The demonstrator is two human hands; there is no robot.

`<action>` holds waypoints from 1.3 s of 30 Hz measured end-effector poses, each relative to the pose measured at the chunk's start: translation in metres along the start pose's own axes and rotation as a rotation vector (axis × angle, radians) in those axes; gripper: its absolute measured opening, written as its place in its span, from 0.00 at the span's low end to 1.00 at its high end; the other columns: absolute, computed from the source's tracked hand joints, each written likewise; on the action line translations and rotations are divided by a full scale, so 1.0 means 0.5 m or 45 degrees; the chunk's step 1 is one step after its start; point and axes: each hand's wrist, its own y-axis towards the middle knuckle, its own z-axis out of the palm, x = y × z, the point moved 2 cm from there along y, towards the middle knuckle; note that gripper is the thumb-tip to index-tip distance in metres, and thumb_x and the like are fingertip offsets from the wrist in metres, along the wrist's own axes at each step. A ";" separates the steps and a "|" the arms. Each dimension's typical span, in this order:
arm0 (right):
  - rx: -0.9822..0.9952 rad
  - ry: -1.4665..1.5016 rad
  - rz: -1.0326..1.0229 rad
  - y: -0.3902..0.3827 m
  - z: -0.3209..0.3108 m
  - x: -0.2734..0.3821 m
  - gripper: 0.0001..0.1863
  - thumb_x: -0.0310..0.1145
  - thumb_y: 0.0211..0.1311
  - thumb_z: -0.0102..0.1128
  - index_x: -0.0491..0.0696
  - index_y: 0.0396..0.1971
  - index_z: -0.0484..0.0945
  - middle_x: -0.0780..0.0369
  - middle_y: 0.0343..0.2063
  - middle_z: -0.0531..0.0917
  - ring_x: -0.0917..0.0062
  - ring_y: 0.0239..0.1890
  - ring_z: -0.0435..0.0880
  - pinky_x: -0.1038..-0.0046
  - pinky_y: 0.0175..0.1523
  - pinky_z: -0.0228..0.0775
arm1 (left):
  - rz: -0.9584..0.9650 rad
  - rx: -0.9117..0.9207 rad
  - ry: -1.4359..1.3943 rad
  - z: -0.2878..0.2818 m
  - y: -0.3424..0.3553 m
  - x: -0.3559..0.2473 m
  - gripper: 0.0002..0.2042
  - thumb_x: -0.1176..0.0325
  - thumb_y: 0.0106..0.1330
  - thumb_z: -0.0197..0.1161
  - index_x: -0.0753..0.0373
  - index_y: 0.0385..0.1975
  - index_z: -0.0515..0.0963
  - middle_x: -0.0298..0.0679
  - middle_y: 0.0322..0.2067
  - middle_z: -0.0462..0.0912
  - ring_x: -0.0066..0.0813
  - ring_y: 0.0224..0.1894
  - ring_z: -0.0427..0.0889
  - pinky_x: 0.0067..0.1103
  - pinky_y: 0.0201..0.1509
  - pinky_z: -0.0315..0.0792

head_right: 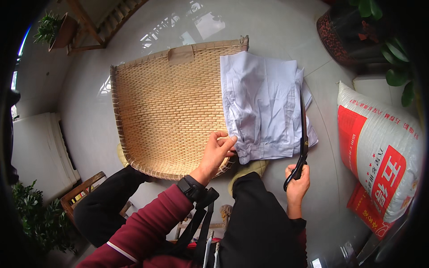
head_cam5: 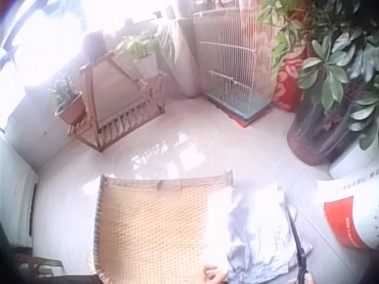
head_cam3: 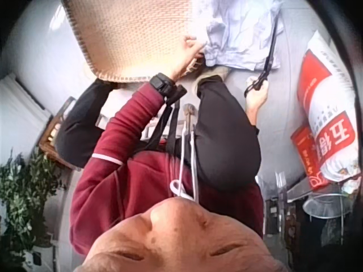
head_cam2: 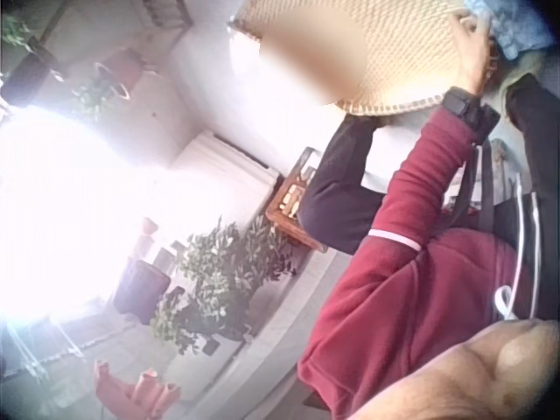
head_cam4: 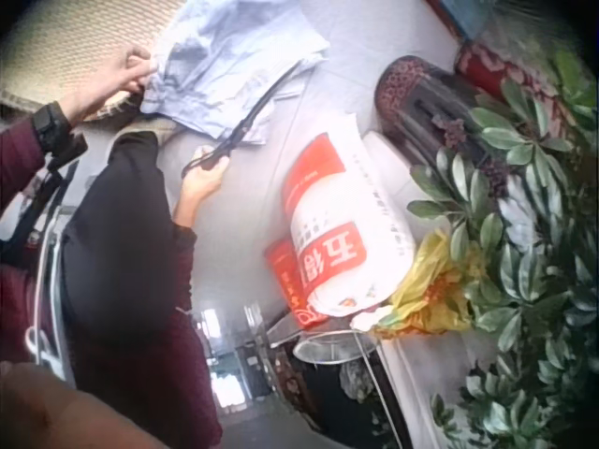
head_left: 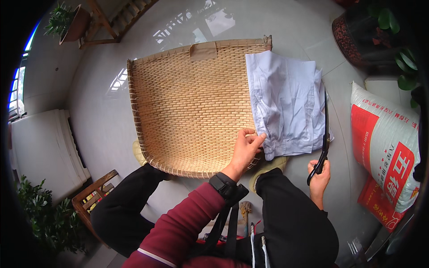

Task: The person sits on the floor and repairs a woven basket by hand. They use shears to trim a cloth, then repeatedly pull and tighten the binding strings along the basket's rim, inspecting the weave and adjusting the tension.

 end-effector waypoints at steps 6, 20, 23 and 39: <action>0.107 -0.033 0.016 -0.005 0.042 0.012 0.10 0.24 0.51 0.67 0.46 0.31 0.74 0.70 0.23 0.77 0.87 0.22 0.70 0.81 0.30 0.63 | 0.066 0.018 0.382 -0.032 0.005 0.016 0.12 0.69 0.58 0.68 0.66 0.36 0.74 0.33 0.26 0.79 0.18 0.28 0.76 0.18 0.34 0.73; -0.017 -0.127 -0.014 0.014 0.063 -0.070 0.14 0.34 0.56 0.69 0.44 0.38 0.77 0.65 0.29 0.83 0.81 0.30 0.80 0.76 0.39 0.70 | 0.363 0.123 0.127 0.012 -0.023 0.007 0.07 0.66 0.72 0.53 0.62 0.38 0.66 0.31 0.20 0.73 0.20 0.22 0.70 0.20 0.26 0.65; -0.163 -0.235 -0.022 0.052 0.047 -0.086 0.16 0.37 0.56 0.68 0.45 0.39 0.75 0.62 0.36 0.85 0.72 0.40 0.84 0.71 0.46 0.72 | 0.230 0.145 -0.060 0.003 -0.031 0.007 0.06 0.66 0.74 0.50 0.61 0.41 0.63 0.27 0.22 0.69 0.14 0.21 0.66 0.16 0.23 0.62; -0.108 0.112 0.208 0.111 0.115 -0.150 0.19 0.35 0.55 0.70 0.44 0.44 0.77 0.66 0.36 0.83 0.82 0.32 0.77 0.78 0.41 0.70 | -0.012 0.127 0.059 -0.010 0.005 0.031 0.19 0.78 0.61 0.62 0.69 0.51 0.66 0.42 0.41 0.80 0.24 0.40 0.80 0.21 0.44 0.76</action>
